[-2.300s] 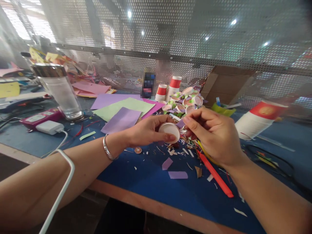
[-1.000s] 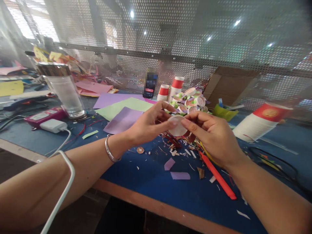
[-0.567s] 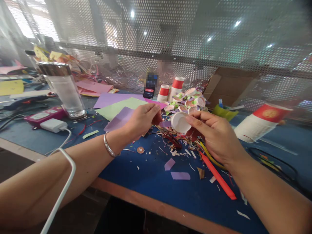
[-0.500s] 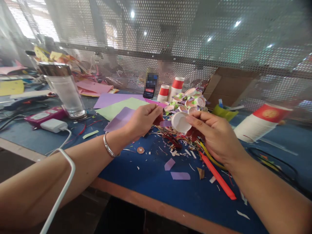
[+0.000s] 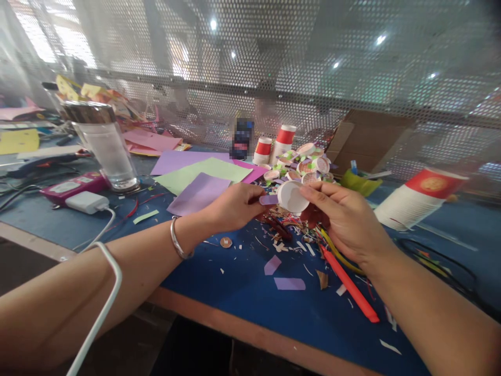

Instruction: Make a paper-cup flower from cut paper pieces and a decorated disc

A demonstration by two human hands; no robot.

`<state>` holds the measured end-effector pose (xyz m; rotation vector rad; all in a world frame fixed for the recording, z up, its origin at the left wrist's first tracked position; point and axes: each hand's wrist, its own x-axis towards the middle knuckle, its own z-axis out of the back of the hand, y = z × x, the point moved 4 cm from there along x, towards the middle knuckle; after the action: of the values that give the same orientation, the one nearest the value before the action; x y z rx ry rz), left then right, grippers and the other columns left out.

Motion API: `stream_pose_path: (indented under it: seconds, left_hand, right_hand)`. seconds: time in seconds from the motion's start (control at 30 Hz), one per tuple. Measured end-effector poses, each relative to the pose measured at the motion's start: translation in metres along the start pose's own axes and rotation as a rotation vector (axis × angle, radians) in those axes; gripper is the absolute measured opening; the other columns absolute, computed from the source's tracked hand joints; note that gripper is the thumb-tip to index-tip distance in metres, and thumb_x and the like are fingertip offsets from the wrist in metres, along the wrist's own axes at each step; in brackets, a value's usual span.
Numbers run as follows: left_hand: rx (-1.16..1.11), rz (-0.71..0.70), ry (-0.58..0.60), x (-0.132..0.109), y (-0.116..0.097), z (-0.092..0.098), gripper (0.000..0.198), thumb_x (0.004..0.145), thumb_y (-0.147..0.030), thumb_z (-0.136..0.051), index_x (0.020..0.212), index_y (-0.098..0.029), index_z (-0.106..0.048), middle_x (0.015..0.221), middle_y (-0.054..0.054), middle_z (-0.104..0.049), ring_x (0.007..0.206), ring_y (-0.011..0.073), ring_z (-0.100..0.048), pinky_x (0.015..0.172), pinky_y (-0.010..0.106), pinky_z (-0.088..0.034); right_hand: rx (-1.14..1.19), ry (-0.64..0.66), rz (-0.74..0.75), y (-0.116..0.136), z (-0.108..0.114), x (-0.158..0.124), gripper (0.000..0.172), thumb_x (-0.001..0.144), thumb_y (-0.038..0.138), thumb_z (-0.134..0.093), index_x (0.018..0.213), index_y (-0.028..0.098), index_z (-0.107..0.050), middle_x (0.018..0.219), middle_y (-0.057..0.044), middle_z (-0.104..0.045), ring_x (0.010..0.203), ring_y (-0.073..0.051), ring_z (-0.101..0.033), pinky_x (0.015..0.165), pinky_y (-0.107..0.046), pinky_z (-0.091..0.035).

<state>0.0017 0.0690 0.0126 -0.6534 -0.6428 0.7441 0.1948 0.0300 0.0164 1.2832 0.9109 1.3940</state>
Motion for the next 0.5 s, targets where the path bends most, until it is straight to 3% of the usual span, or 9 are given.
stream_pose_path:
  seconds: [0.07,0.17,0.27,0.33,0.43,0.5]
  left_hand:
    - [0.062,-0.016,0.011,0.000,-0.001,0.000,0.008,0.085,-0.022,-0.064,0.091,-0.017,-0.065,0.069,-0.001,-0.065,0.060,0.0105,-0.054,0.056,0.025,-0.037]
    - [0.164,0.062,0.018,0.001,0.003,0.011,0.021,0.086,-0.018,-0.059,0.106,-0.018,-0.066,0.067,-0.002,-0.067,0.060,0.0123,-0.057,0.059,0.027,-0.040]
    - [0.412,0.155,-0.139,0.004,0.014,0.044,0.025,0.091,-0.027,-0.056,0.112,-0.019,-0.067,0.079,0.003,-0.072,0.070,0.0169,-0.063,0.066,0.030,-0.045]
    - [0.576,0.242,-0.189,0.006,0.027,0.066,0.038,0.091,-0.030,-0.059,0.128,-0.022,-0.060,0.103,0.005,-0.075,0.092,0.0202,-0.067,0.083,0.033,-0.050]
    - [0.660,0.379,-0.204,0.010,0.056,0.089,0.062,0.084,-0.035,-0.070,0.140,-0.014,-0.053,0.132,0.018,-0.066,0.128,0.0358,-0.056,0.106,0.047,-0.045]
    - [0.690,0.480,-0.187,0.012,0.076,0.098,0.081,0.074,-0.040,-0.082,0.144,-0.011,-0.051,0.138,0.024,-0.060,0.136,0.0453,-0.047,0.110,0.055,-0.041]
  right_hand:
    - [-0.024,0.001,-0.013,-0.001,0.001,0.000,0.030,0.080,0.051,-0.079,0.085,0.022,-0.073,0.074,-0.001,-0.068,0.061,-0.011,-0.059,0.052,-0.024,-0.046]
    - [-0.084,0.030,-0.044,-0.003,0.002,0.000,0.034,0.081,0.055,-0.076,0.089,0.022,-0.072,0.074,-0.001,-0.069,0.060,-0.012,-0.059,0.053,-0.025,-0.047]
    - [-0.187,0.121,-0.096,-0.007,-0.002,-0.001,0.039,0.078,0.059,-0.076,0.088,0.021,-0.072,0.070,-0.001,-0.068,0.054,-0.011,-0.055,0.048,-0.026,-0.045]
    - [-0.271,0.199,-0.130,-0.010,-0.006,-0.002,0.040,0.077,0.060,-0.076,0.087,0.021,-0.073,0.069,-0.002,-0.069,0.051,-0.012,-0.054,0.045,-0.026,-0.044]
    - [-0.405,0.292,-0.140,-0.015,-0.010,-0.002,0.038,0.081,0.058,-0.072,0.088,0.021,-0.073,0.071,-0.004,-0.071,0.054,-0.014,-0.059,0.044,-0.027,-0.043]
    - [-0.502,0.322,-0.115,-0.017,-0.010,-0.001,0.035,0.084,0.055,-0.069,0.088,0.020,-0.074,0.070,-0.004,-0.072,0.054,-0.015,-0.061,0.046,-0.027,-0.042]
